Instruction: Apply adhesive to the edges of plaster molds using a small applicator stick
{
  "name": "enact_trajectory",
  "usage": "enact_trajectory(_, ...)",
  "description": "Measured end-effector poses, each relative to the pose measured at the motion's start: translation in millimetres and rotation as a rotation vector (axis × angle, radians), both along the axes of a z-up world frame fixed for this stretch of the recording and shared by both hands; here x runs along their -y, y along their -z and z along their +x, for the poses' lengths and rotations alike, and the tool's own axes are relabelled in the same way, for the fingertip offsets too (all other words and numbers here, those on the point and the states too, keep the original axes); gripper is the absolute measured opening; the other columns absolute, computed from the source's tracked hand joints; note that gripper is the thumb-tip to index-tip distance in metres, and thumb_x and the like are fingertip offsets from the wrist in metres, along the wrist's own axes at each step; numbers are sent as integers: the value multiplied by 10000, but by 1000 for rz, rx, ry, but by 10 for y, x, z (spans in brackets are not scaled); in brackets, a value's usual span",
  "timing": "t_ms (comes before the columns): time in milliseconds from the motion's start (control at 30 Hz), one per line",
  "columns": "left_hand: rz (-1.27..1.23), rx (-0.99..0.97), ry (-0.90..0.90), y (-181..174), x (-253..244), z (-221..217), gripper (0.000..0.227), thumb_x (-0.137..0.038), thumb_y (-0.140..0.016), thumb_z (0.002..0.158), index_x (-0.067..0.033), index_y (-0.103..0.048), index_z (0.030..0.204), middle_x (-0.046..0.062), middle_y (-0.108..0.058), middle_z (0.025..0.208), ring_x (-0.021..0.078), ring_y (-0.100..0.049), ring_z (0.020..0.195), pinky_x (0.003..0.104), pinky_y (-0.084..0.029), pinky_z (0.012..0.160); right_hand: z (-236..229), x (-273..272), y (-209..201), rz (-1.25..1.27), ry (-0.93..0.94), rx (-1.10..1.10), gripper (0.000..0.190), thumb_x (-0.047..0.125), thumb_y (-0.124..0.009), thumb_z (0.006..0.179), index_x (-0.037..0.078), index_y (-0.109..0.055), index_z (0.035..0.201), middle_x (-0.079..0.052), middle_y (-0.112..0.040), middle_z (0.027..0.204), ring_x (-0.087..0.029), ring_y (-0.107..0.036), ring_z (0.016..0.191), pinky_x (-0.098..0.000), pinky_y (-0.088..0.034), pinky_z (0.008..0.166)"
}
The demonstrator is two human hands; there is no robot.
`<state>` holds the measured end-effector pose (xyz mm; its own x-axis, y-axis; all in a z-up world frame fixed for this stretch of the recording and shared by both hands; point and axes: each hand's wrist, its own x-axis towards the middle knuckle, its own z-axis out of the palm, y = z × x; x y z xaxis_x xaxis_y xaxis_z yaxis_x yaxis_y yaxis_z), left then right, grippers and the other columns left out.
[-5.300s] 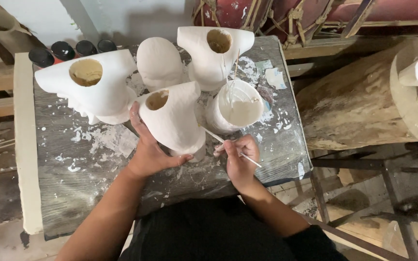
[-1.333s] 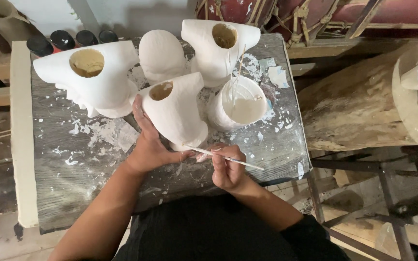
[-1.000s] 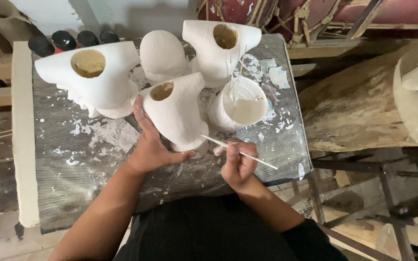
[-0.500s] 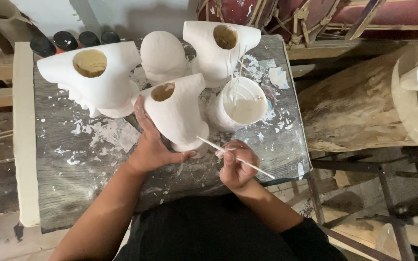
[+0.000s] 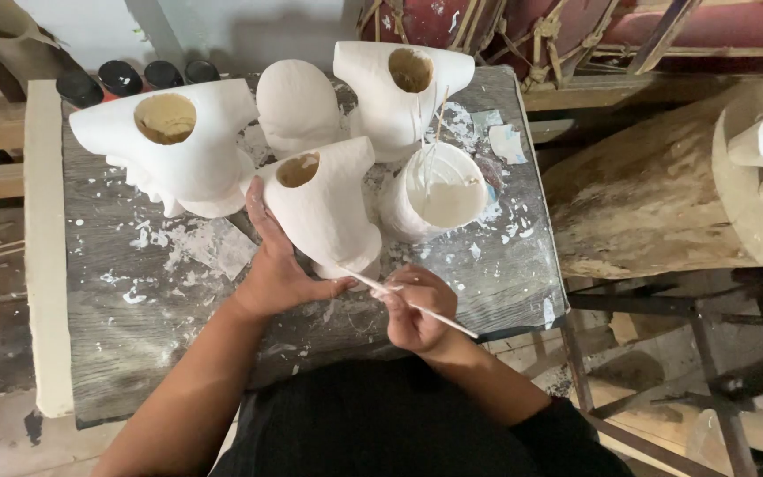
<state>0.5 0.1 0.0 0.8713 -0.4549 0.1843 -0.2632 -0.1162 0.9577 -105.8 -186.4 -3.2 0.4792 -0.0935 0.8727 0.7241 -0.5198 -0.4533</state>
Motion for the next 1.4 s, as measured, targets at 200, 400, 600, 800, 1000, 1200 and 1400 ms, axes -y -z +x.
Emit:
enact_trajectory(200, -10, 9, 5, -34, 12, 18, 1707, -356, -1039, 482, 25, 301, 1468, 526, -212, 1500, 638, -376, 1371, 636, -333, 1167, 83, 145, 256, 88, 13, 51, 168, 64, -607, 995, -4, -608, 841, -164, -649, 609, -297, -581, 430, -397, -521, 429)
enact_trajectory(400, -21, 26, 3, 89, -1, 9, 1722, -351, -1046, 454, 42, 296, 1458, 522, -192, 1500, 639, -384, 1365, 623, -325, 1175, 2, 45, 235, 44, -13, 30, 137, 68, -636, 970, 21, -629, 841, -141, -668, 598, -291, -605, 440, -404, -541, 442)
enact_trajectory(600, -32, 45, -10, 127, 13, -9, 1697, -339, -1042, 481, 29, 288, 1468, 520, -189, 1504, 632, -394, 1362, 628, -340, 1163, 106, 222, 388, 158, 92, 84, 132, 59, -559, 1017, -5, -583, 904, -132, -644, 607, -254, -599, 475, -371, -543, 501)
enact_trajectory(800, -25, 54, -5, 102, 10, 24, 1711, -333, -1045, 465, 29, 289, 1474, 515, -171, 1518, 630, -395, 1365, 622, -341, 1170, 10, 118, 206, 33, -28, -19, 152, 54, -644, 967, 35, -621, 818, -123, -642, 579, -277, -587, 437, -384, -513, 421)
enact_trajectory(1000, -46, 56, -10, 182, 14, 19, 1721, -337, -1050, 457, 35, 292, 1470, 510, -192, 1516, 627, -390, 1373, 616, -338, 1171, 119, 273, 356, 271, 23, 26, 218, 90, -577, 1027, -2, -592, 830, -129, -606, 568, -236, -572, 440, -340, -490, 434)
enact_trajectory(1200, -44, 52, 2, 143, 10, 19, 1723, -322, -1051, 455, 32, 300, 1463, 505, -222, 1501, 639, -392, 1364, 635, -333, 1167, 45, 98, 248, 77, -71, -58, 185, 22, -627, 971, 28, -597, 788, -149, -624, 582, -288, -564, 429, -375, -489, 406)
enact_trajectory(1400, -50, 48, 16, 114, 22, 29, 1709, -318, -1034, 468, 17, 307, 1474, 494, -217, 1518, 628, -376, 1380, 637, -332, 1163, 135, 356, 104, 204, 30, 31, 117, 59, -543, 1027, 31, -602, 929, -112, -636, 666, -203, -582, 525, -288, -527, 495)
